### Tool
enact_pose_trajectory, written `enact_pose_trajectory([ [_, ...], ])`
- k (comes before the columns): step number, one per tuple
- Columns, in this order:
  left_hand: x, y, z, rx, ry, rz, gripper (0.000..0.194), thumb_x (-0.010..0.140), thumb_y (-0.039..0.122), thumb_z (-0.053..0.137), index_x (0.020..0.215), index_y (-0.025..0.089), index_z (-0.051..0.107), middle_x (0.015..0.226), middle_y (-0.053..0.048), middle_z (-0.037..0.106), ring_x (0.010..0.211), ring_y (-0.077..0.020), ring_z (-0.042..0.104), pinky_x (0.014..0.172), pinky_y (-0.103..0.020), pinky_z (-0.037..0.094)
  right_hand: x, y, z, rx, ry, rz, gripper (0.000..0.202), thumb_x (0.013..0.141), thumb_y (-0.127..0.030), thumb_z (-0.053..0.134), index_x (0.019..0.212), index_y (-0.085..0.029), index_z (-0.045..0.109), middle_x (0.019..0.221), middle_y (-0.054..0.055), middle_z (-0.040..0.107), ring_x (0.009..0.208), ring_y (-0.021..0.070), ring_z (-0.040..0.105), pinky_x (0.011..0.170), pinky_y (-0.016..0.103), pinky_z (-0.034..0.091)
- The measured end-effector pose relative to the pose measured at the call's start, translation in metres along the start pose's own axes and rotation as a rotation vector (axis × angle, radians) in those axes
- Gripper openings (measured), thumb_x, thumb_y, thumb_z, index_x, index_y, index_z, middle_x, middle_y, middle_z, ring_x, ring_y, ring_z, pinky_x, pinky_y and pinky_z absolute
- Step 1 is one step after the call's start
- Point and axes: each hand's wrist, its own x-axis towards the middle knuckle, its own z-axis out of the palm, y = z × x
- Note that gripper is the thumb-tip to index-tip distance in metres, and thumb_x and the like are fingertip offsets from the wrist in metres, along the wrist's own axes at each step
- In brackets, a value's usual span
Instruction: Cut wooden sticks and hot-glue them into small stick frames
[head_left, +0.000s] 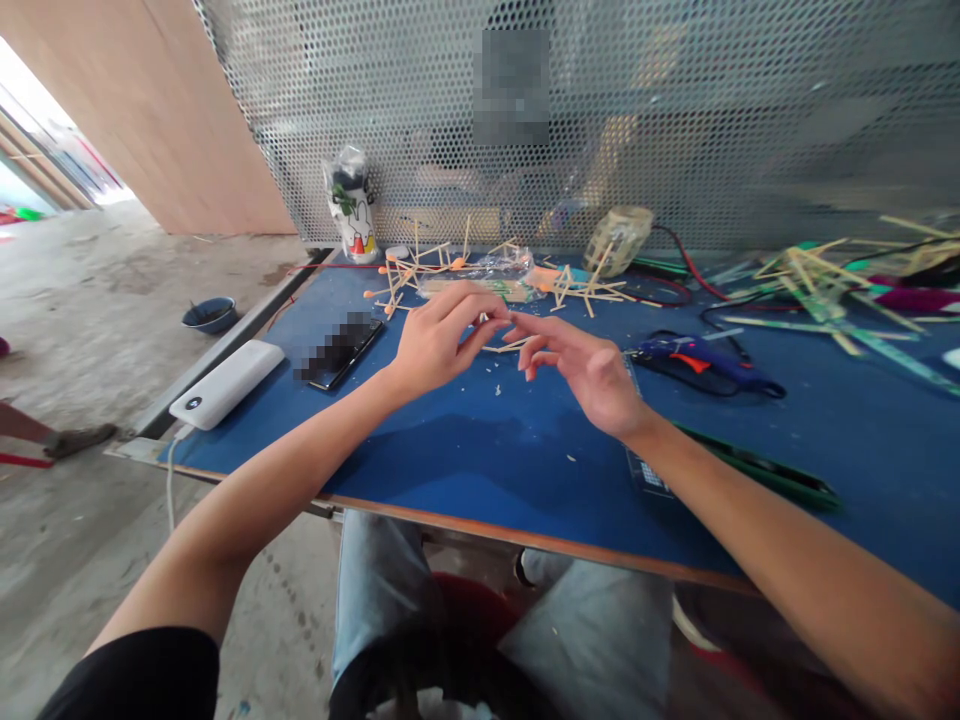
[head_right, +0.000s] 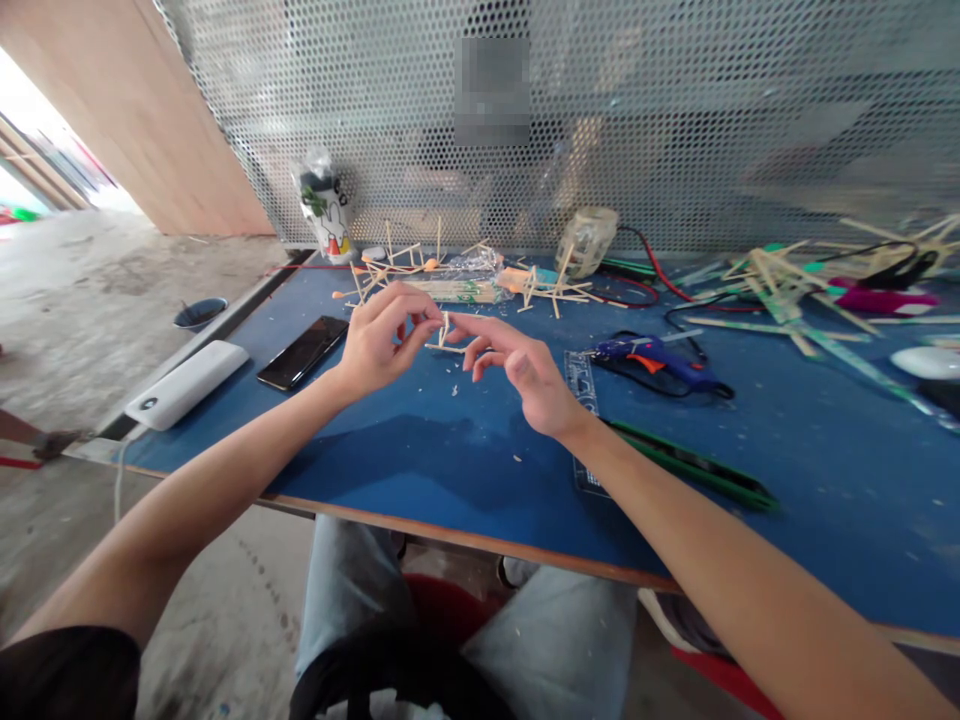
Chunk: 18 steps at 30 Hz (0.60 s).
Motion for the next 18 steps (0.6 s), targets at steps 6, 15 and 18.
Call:
enact_pose_trajectory([
  [6,0.0006,0.0005,0.0009,-0.003,0.006,0.062,0.009,0.108,0.023,0.066,0.115,0.022,0.071,0.104,-0.004,0.079,0.095,-0.0143,0.075,0.083,-0.029,0.062,-0.002,0.0019,0.0024,-0.003,-0.02,-0.062,0.07,0.1,-0.082,0.056,0.152,-0.038,0.069,0.143,0.011,0.071,0.093,0.0216,0.068,0.072,0.039,0.061],
  [15,-0.0008,-0.0074,0.0016,0.025,-0.074,0.059,0.012,0.11,0.028,0.062,0.112,0.024,0.073,0.103,-0.004,0.079,0.099,-0.0173,0.075,0.088,-0.034,0.061,-0.0043,0.0032,-0.0006,-0.097,-0.058,-0.085,0.068,0.103,-0.079,0.053,0.156,-0.038,0.066,0.142,0.013,0.071,0.095,0.022,0.069,0.072,0.039,0.063],
  [18,-0.0012,-0.0076,-0.0004,0.011,-0.208,0.013,0.019,0.113,0.03,0.054,0.114,0.022,0.072,0.106,-0.007,0.079,0.099,-0.018,0.075,0.085,-0.032,0.059,-0.0034,0.0022,-0.0017,-0.172,-0.093,-0.104,0.069,0.104,-0.077,0.054,0.158,-0.036,0.064,0.14,0.014,0.072,0.093,0.0207,0.069,0.073,0.038,0.063],
])
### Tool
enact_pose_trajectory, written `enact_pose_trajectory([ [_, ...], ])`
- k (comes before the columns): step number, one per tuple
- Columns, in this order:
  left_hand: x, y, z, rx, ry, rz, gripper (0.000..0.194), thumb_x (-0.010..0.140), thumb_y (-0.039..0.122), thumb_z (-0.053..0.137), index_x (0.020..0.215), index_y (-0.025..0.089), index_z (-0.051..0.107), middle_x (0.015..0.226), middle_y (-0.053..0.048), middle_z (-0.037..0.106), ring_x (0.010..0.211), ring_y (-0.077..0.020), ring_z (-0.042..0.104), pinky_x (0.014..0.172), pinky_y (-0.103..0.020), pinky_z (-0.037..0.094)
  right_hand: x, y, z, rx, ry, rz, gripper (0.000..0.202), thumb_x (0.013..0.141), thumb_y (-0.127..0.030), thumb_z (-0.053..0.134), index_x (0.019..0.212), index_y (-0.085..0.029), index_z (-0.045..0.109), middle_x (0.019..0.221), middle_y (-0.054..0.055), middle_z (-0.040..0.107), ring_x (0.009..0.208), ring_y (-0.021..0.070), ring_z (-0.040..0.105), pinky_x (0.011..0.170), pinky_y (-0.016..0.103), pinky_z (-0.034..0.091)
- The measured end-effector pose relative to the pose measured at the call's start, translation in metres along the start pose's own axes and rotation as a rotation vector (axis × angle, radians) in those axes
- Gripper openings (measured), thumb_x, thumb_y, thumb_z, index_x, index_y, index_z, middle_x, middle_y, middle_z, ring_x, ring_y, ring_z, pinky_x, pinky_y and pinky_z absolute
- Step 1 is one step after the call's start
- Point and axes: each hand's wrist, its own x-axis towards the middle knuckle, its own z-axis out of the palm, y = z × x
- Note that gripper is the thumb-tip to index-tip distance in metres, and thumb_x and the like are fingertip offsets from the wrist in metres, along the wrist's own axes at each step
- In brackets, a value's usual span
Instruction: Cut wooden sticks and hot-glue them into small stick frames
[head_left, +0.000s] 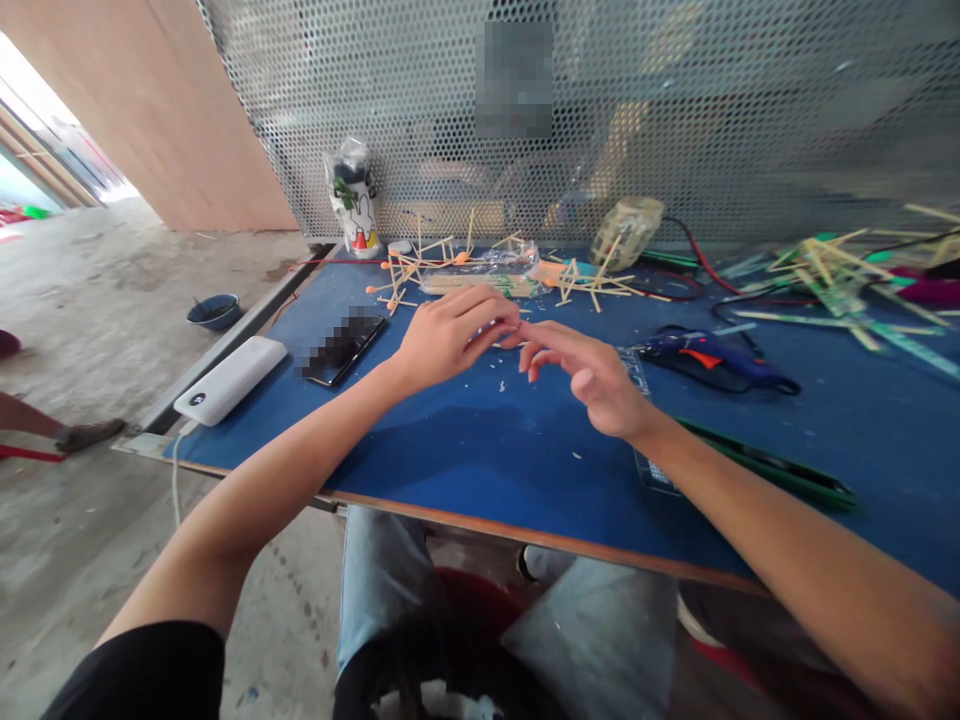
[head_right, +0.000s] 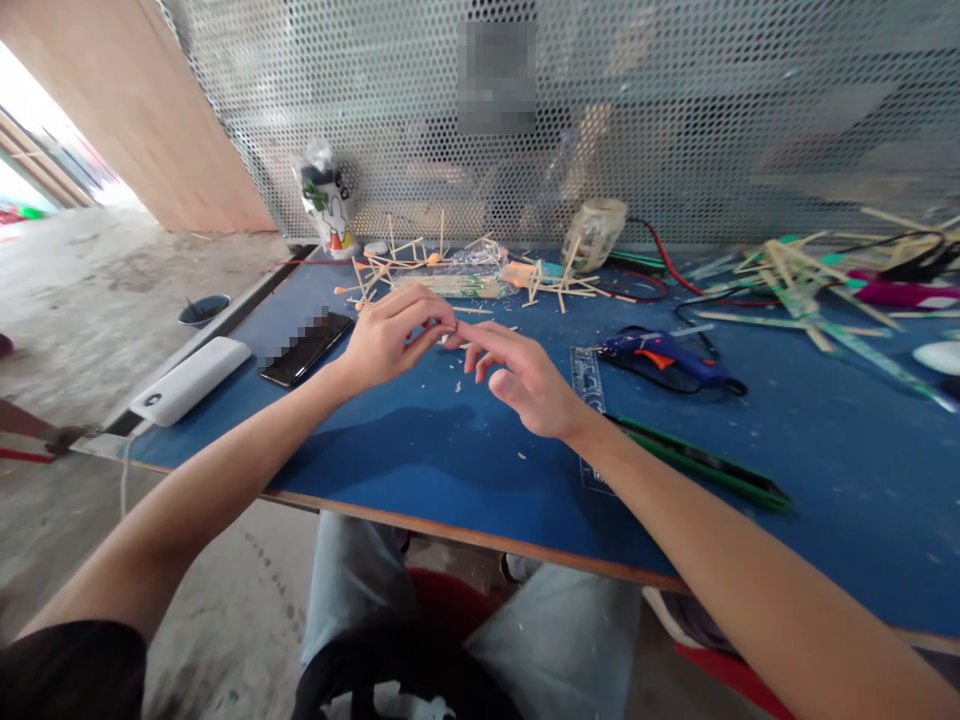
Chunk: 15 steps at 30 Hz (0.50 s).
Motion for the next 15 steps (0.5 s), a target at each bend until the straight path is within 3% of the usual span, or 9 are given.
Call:
enact_pose_trajectory([
  [3,-0.001,0.001,-0.002,0.009,-0.038,-0.03,0.023,0.115,0.03,0.049,0.115,0.021,0.07,0.108,-0.008,0.078,0.092,-0.0164,0.074,0.076,-0.029,0.056,0.002,-0.002,0.0,-0.075,-0.027,-0.058,0.068,0.106,-0.072,0.055,0.164,-0.037,0.057,0.137,0.013,0.073,0.092,0.0194,0.069,0.073,0.037,0.063],
  [6,0.0,0.002,-0.002,-0.01,0.049,-0.025,0.023,0.116,0.032,0.048,0.113,0.02,0.068,0.108,-0.009,0.077,0.089,-0.0154,0.073,0.071,-0.027,0.054,0.005,-0.008,0.001,-0.214,0.025,-0.109,0.061,0.109,-0.062,0.056,0.165,-0.037,0.056,0.13,0.01,0.076,0.086,0.018,0.07,0.072,0.037,0.063],
  [8,0.001,0.003,-0.003,-0.05,0.122,-0.054,0.022,0.116,0.032,0.049,0.11,0.02,0.067,0.106,-0.008,0.077,0.088,-0.0144,0.072,0.07,-0.026,0.054,0.006,-0.013,-0.001,-0.42,0.115,-0.153,0.049,0.108,-0.05,0.066,0.156,-0.037,0.065,0.116,0.006,0.081,0.078,0.0171,0.07,0.072,0.036,0.063],
  [11,0.003,0.008,-0.003,-0.117,0.19,-0.104,0.019,0.114,0.031,0.056,0.106,0.02,0.068,0.102,-0.006,0.077,0.083,-0.0118,0.07,0.067,-0.024,0.054,0.006,-0.02,-0.009,-0.711,0.226,-0.319,0.025,0.101,-0.032,0.079,0.126,-0.038,0.082,0.093,-0.001,0.083,0.073,0.0173,0.073,0.069,0.034,0.061],
  [13,0.004,0.012,-0.003,-0.184,0.204,-0.085,0.014,0.111,0.031,0.062,0.105,0.021,0.07,0.101,-0.005,0.078,0.081,-0.0105,0.07,0.064,-0.023,0.054,0.007,-0.022,-0.015,-0.813,0.239,-0.434,0.021,0.098,-0.026,0.081,0.116,-0.037,0.084,0.091,-0.002,0.084,0.073,0.0174,0.076,0.067,0.034,0.06],
  [15,0.005,0.017,-0.003,-0.276,0.199,-0.036,0.009,0.109,0.028,0.066,0.106,0.021,0.071,0.101,-0.003,0.079,0.079,-0.0089,0.069,0.063,-0.021,0.053,0.007,-0.023,-0.02,-0.857,0.226,-0.498,0.026,0.098,-0.02,0.081,0.119,-0.036,0.082,0.098,-0.003,0.086,0.077,0.0173,0.077,0.069,0.033,0.061],
])
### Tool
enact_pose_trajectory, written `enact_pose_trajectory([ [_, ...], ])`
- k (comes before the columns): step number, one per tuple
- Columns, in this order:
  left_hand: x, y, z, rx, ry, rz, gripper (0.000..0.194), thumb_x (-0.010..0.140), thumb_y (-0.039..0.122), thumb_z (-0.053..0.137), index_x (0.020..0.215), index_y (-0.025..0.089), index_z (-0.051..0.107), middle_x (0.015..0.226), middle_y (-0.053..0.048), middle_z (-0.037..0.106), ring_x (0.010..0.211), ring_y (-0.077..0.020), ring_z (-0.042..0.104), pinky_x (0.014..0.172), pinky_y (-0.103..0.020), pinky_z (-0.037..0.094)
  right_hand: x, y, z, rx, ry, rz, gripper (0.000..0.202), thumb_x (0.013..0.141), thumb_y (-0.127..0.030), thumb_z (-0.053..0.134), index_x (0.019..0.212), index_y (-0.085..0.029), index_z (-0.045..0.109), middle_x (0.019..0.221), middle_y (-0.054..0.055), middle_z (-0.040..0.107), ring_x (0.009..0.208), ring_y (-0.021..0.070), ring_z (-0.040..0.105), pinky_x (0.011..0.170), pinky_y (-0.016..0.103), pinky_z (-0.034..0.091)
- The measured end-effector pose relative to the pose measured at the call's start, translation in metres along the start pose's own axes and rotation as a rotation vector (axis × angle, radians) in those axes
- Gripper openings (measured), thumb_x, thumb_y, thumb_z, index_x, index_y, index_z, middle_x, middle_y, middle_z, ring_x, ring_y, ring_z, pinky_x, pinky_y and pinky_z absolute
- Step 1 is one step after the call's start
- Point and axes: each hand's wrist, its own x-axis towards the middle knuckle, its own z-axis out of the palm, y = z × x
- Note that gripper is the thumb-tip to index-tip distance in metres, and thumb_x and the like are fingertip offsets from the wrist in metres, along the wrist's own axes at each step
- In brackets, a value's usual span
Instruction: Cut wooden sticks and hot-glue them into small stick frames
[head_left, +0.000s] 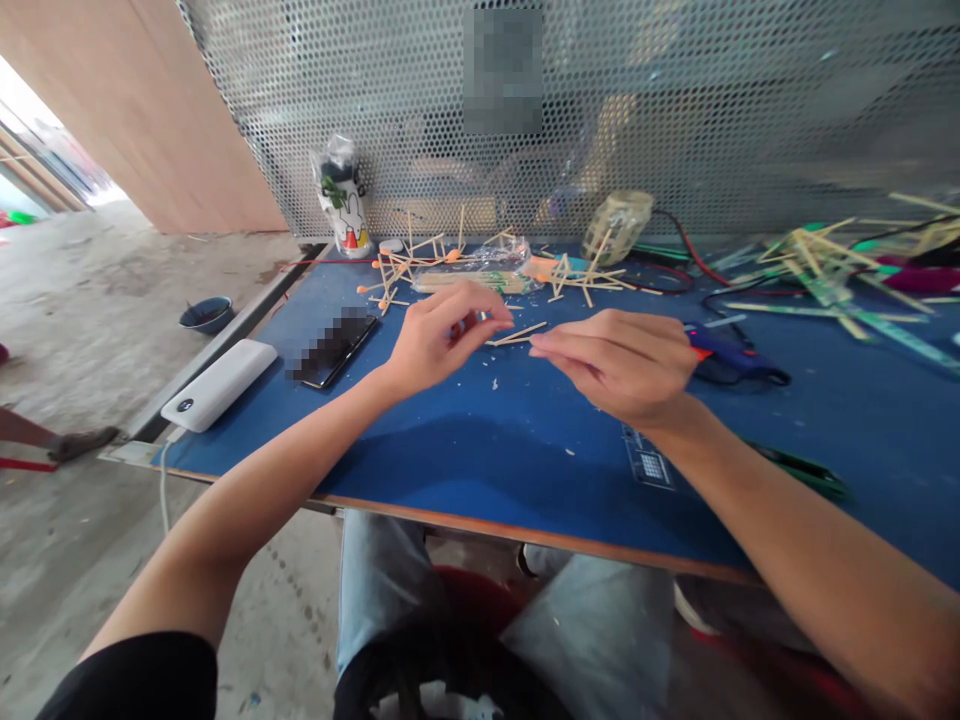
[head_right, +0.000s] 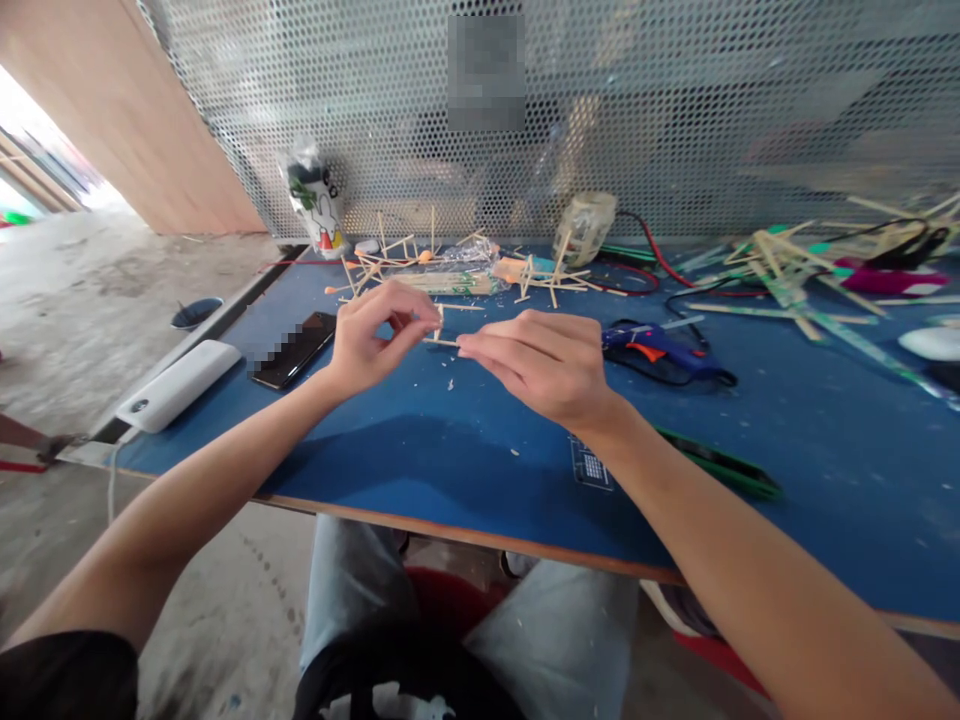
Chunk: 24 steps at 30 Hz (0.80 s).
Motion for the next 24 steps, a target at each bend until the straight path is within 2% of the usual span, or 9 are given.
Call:
enact_pose_trajectory([
  [2,0.0,0.004,0.002,-0.084,-0.021,0.053,0.005,0.107,0.025,0.07,0.109,0.022,0.072,0.102,-0.002,0.08,0.079,-0.008,0.069,0.065,-0.019,0.054,0.001,0.002,0.0,-0.014,0.001,-0.051,0.029,0.097,-0.017,0.08,0.12,-0.034,0.081,0.102,-0.003,0.086,0.08,0.0165,0.078,0.072,0.032,0.062],
  [5,0.001,0.006,0.006,-0.146,-0.07,0.114,0.009,0.103,0.025,0.075,0.111,0.02,0.075,0.103,-0.004,0.081,0.09,-0.0101,0.075,0.072,-0.02,0.058,0.002,0.002,0.001,-0.066,0.032,-0.081,0.021,0.097,-0.017,0.081,0.113,-0.032,0.081,0.098,-0.004,0.085,0.076,0.014,0.076,0.07,0.03,0.059],
  [9,0.0,0.007,0.01,-0.192,-0.101,0.092,0.012,0.101,0.026,0.078,0.11,0.018,0.078,0.103,-0.006,0.082,0.094,-0.0119,0.078,0.083,-0.023,0.063,0.003,0.002,0.002,-0.103,0.07,-0.083,0.008,0.1,-0.022,0.079,0.102,-0.03,0.08,0.092,-0.004,0.084,0.072,0.0126,0.075,0.066,0.029,0.056],
  [13,0.001,0.009,0.011,-0.207,-0.1,0.099,0.013,0.1,0.026,0.079,0.111,0.019,0.078,0.103,-0.005,0.083,0.097,-0.0124,0.08,0.087,-0.024,0.065,0.002,0.003,0.002,-0.124,0.072,-0.105,0.007,0.103,-0.023,0.075,0.098,-0.028,0.076,0.09,-0.003,0.083,0.071,0.0124,0.075,0.065,0.028,0.056],
  [18,-0.001,0.009,0.012,-0.197,-0.099,0.115,0.015,0.1,0.026,0.079,0.113,0.02,0.079,0.106,-0.005,0.083,0.097,-0.0117,0.079,0.083,-0.022,0.063,0.001,0.004,0.002,-0.137,0.096,-0.14,0.012,0.099,-0.025,0.08,0.099,-0.028,0.069,0.088,-0.005,0.081,0.068,0.0121,0.073,0.063,0.028,0.056],
  [21,-0.004,0.01,0.011,-0.181,-0.11,0.068,0.023,0.102,0.033,0.077,0.12,0.019,0.077,0.102,-0.005,0.082,0.083,-0.009,0.074,0.073,-0.02,0.059,-0.001,0.006,0.002,-0.144,0.101,-0.151,0.023,0.094,-0.026,0.087,0.097,-0.029,0.064,0.089,-0.006,0.08,0.065,0.0121,0.07,0.06,0.03,0.054],
  [24,-0.006,0.013,0.01,-0.146,-0.166,0.029,0.03,0.105,0.042,0.072,0.123,0.018,0.076,0.098,-0.004,0.08,0.069,-0.0067,0.066,0.066,-0.02,0.055,-0.005,0.007,0.0,-0.132,0.048,-0.129,0.024,0.097,-0.029,0.083,0.097,-0.031,0.059,0.094,-0.007,0.081,0.063,0.0121,0.069,0.059,0.031,0.054],
])
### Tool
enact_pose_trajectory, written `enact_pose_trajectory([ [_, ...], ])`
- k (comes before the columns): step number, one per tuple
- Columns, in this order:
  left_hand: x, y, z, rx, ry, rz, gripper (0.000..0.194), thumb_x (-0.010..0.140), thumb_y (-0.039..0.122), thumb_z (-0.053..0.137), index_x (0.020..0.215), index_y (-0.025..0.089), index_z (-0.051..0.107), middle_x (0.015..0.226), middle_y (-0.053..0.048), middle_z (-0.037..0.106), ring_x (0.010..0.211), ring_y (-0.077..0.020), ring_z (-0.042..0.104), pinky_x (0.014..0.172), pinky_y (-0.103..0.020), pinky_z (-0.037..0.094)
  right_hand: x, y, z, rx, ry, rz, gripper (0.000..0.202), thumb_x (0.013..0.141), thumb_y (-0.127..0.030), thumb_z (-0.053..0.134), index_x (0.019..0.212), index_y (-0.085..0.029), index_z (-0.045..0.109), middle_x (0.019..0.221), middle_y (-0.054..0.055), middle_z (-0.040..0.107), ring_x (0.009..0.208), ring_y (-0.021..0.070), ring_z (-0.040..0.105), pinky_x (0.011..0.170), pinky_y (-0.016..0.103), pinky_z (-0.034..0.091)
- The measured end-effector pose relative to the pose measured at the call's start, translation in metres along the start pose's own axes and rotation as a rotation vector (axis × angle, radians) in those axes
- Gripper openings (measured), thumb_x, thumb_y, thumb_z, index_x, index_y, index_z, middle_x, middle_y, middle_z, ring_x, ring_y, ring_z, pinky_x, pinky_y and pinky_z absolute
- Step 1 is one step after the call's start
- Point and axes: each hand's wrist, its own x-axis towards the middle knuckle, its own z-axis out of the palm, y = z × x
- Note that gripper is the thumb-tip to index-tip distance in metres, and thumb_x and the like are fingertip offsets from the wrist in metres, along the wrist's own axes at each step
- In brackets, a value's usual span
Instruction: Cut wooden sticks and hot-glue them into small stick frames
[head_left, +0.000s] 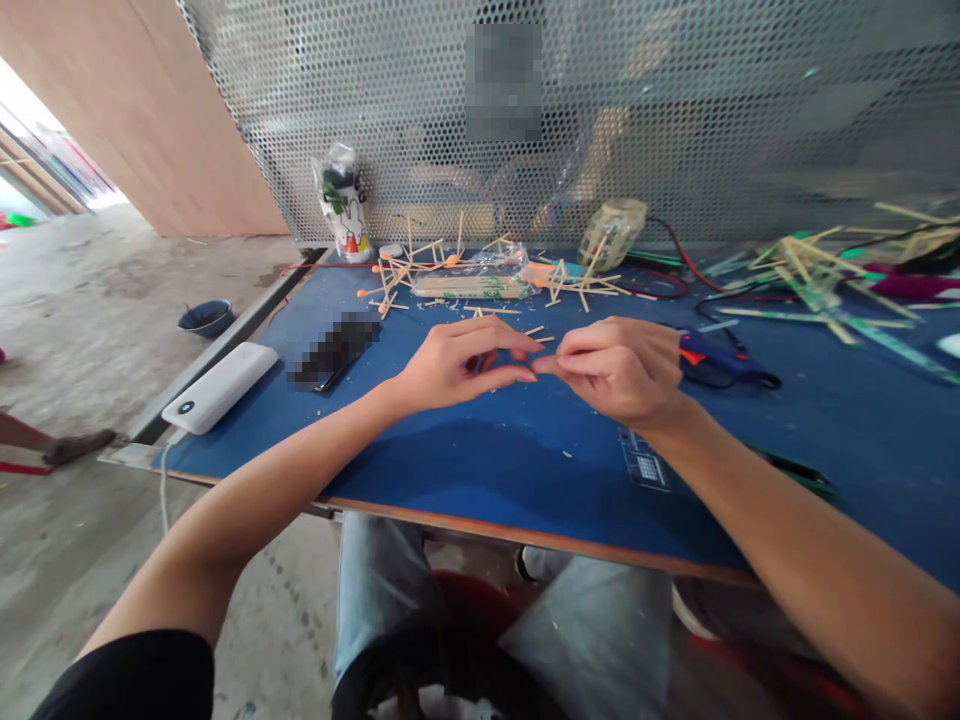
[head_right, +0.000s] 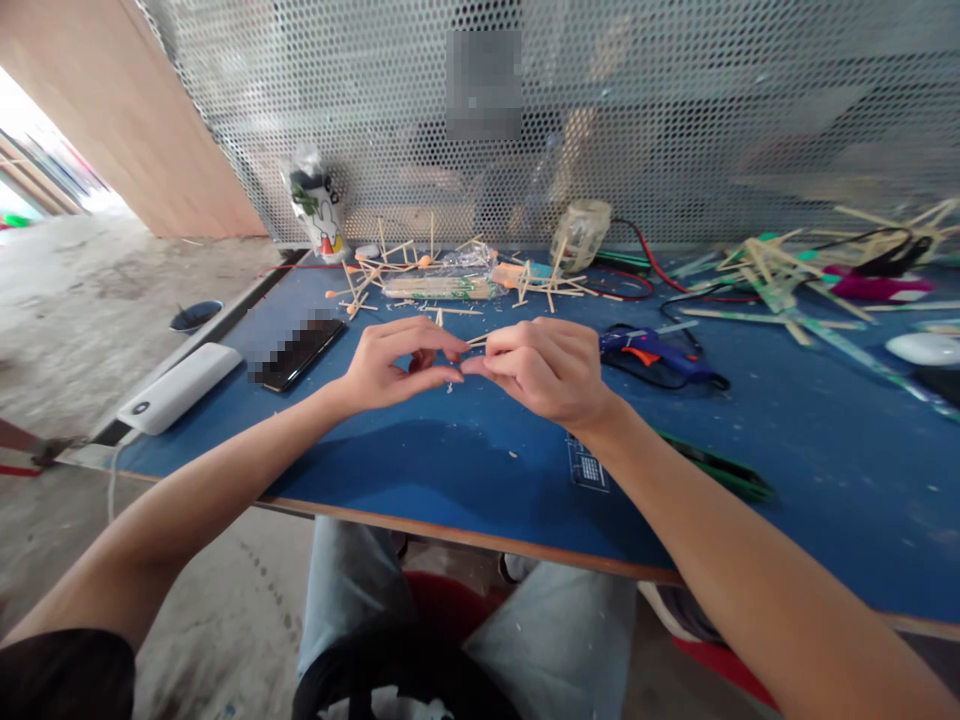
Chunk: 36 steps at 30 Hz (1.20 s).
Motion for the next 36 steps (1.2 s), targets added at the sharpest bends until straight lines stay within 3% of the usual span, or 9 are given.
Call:
enact_pose_trajectory([
  [6,-0.001,0.01,0.0,0.065,-0.079,0.071,0.031,0.109,0.047,0.066,0.12,0.021,0.077,0.105,-0.005,0.083,0.073,-0.006,0.069,0.067,-0.02,0.055,-0.004,0.001,-0.002,0.066,-0.025,-0.043,0.024,0.102,-0.035,0.078,0.101,-0.032,0.054,0.094,-0.007,0.079,0.063,0.0119,0.068,0.062,0.028,0.059],
  [10,0.0,0.014,0.005,0.076,-0.033,0.097,0.034,0.105,0.052,0.071,0.115,0.021,0.078,0.097,-0.002,0.083,0.069,-0.0044,0.068,0.062,-0.017,0.052,-0.009,0.003,-0.001,0.126,-0.078,-0.016,0.024,0.108,-0.046,0.067,0.099,-0.031,0.051,0.094,-0.005,0.079,0.066,0.0121,0.07,0.065,0.028,0.061],
  [14,-0.001,0.015,0.008,0.032,0.04,0.164,0.032,0.101,0.048,0.077,0.115,0.02,0.077,0.099,-0.002,0.083,0.066,-0.0026,0.067,0.06,-0.016,0.05,-0.011,0.005,0.0,0.125,-0.096,-0.012,0.038,0.108,-0.059,0.062,0.09,-0.029,0.05,0.088,-0.003,0.076,0.063,0.0125,0.068,0.06,0.029,0.06],
  [21,-0.003,0.018,0.011,0.074,-0.031,0.104,0.037,0.101,0.056,0.075,0.111,0.021,0.079,0.094,-0.002,0.081,0.064,-0.0032,0.065,0.059,-0.017,0.05,-0.005,0.002,-0.001,0.185,-0.055,0.021,0.045,0.108,-0.063,0.06,0.084,-0.027,0.046,0.09,-0.002,0.075,0.066,0.0108,0.069,0.061,0.026,0.059],
  [28,0.001,0.016,0.011,0.047,0.075,0.213,0.028,0.098,0.047,0.082,0.107,0.02,0.079,0.092,-0.002,0.081,0.07,-0.0047,0.07,0.062,-0.016,0.051,-0.009,0.005,0.001,0.222,-0.044,0.038,0.041,0.104,-0.065,0.065,0.091,-0.029,0.052,0.093,-0.002,0.076,0.069,0.0118,0.071,0.064,0.028,0.059],
  [33,-0.003,0.013,0.012,0.078,-0.029,0.137,0.027,0.103,0.049,0.074,0.108,0.023,0.082,0.093,-0.003,0.082,0.076,-0.0083,0.073,0.068,-0.02,0.056,-0.015,0.008,0.001,0.153,-0.164,0.161,0.054,0.104,-0.077,0.051,0.083,-0.028,0.053,0.081,-0.002,0.073,0.061,0.0127,0.066,0.06,0.03,0.058],
  [36,-0.004,0.014,0.011,0.077,-0.047,0.117,0.026,0.105,0.047,0.072,0.109,0.024,0.082,0.091,-0.002,0.082,0.075,-0.0076,0.073,0.068,-0.02,0.055,-0.017,0.008,0.001,0.133,-0.155,0.173,0.056,0.105,-0.078,0.05,0.08,-0.028,0.053,0.078,-0.002,0.072,0.061,0.0133,0.067,0.059,0.031,0.057],
])
